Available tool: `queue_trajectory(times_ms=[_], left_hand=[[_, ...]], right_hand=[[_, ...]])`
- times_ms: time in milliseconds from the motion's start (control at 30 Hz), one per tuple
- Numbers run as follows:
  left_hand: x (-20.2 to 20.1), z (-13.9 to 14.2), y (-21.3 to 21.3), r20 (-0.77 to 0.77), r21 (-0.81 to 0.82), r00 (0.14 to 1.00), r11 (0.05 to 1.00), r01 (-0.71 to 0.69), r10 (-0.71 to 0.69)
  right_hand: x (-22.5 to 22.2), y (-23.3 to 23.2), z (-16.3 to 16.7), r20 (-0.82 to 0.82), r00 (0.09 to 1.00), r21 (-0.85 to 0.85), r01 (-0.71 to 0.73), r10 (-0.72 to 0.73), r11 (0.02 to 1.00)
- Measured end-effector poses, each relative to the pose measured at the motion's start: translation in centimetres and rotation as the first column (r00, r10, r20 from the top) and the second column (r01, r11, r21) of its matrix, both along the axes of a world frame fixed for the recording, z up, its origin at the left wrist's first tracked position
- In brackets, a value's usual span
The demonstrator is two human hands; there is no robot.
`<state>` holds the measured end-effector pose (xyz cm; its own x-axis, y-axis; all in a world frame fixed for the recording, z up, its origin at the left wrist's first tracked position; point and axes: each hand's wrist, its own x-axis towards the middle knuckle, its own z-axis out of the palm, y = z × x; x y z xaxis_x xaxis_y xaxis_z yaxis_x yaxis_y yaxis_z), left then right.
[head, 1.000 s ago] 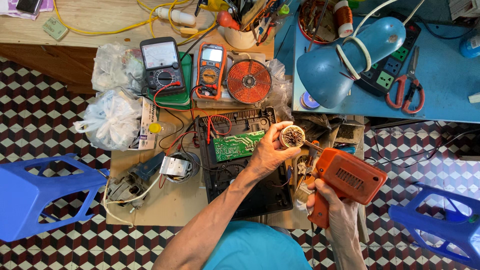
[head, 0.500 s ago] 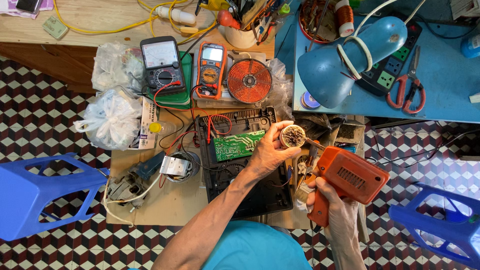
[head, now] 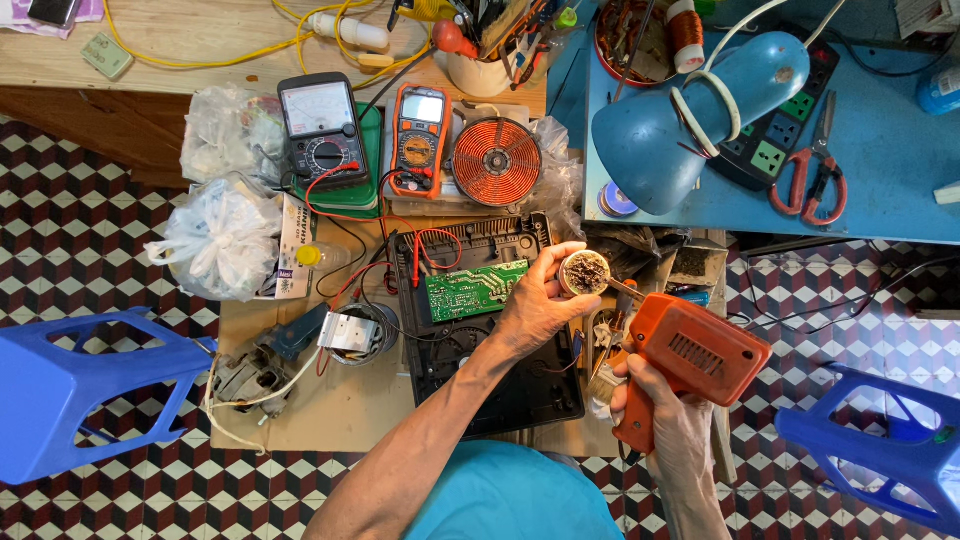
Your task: The person works on a green circuit board mounted in a device housing on a cluttered workbench. They use a hot air gun to heat the board while holding a small cup of components, brush the board with a brush, lift and reposition the board, then use a desoldering pump to work on the board's solder joints.
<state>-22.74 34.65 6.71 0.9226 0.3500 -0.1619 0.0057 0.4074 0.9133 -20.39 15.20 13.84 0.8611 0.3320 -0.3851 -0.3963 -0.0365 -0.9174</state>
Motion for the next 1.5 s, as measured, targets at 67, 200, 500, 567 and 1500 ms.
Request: queue_trajectory(times_ms=[67, 200, 500, 567, 1500], left_hand=[[0.0, 0.0, 0.0, -0.008, 0.004, 1.000, 1.000, -0.009, 0.009], [0.0, 0.1, 0.0, -0.002, -0.003, 1.000, 1.000, -0.008, 0.008], [0.0, -0.2, -0.1, -0.029, 0.015, 1.000, 1.000, -0.007, 0.007], [0.0, -0.3, -0.1, -0.030, 0.021, 1.000, 1.000, -0.004, 0.004], [0.1, -0.9, 0.0, -0.003, 0.035, 0.999, 0.999, -0.042, 0.042]], right_hand=[[-0.1, 0.1, -0.1, -0.013, 1.000, -0.017, -0.006, 0.006, 1.000], [-0.1, 0.1, -0.2, -0.007, 1.000, -0.018, -0.009, 0.009, 1.000], [-0.1, 0.5, 0.0, -0.044, 0.999, -0.056, 0.010, -0.013, 0.998], [0.0, 0.6, 0.2, -0.047, 0.999, -0.050, 0.008, -0.010, 0.999], [-0.1, -0.4, -0.6, -0.046, 0.999, -0.067, -0.009, 0.006, 0.998]])
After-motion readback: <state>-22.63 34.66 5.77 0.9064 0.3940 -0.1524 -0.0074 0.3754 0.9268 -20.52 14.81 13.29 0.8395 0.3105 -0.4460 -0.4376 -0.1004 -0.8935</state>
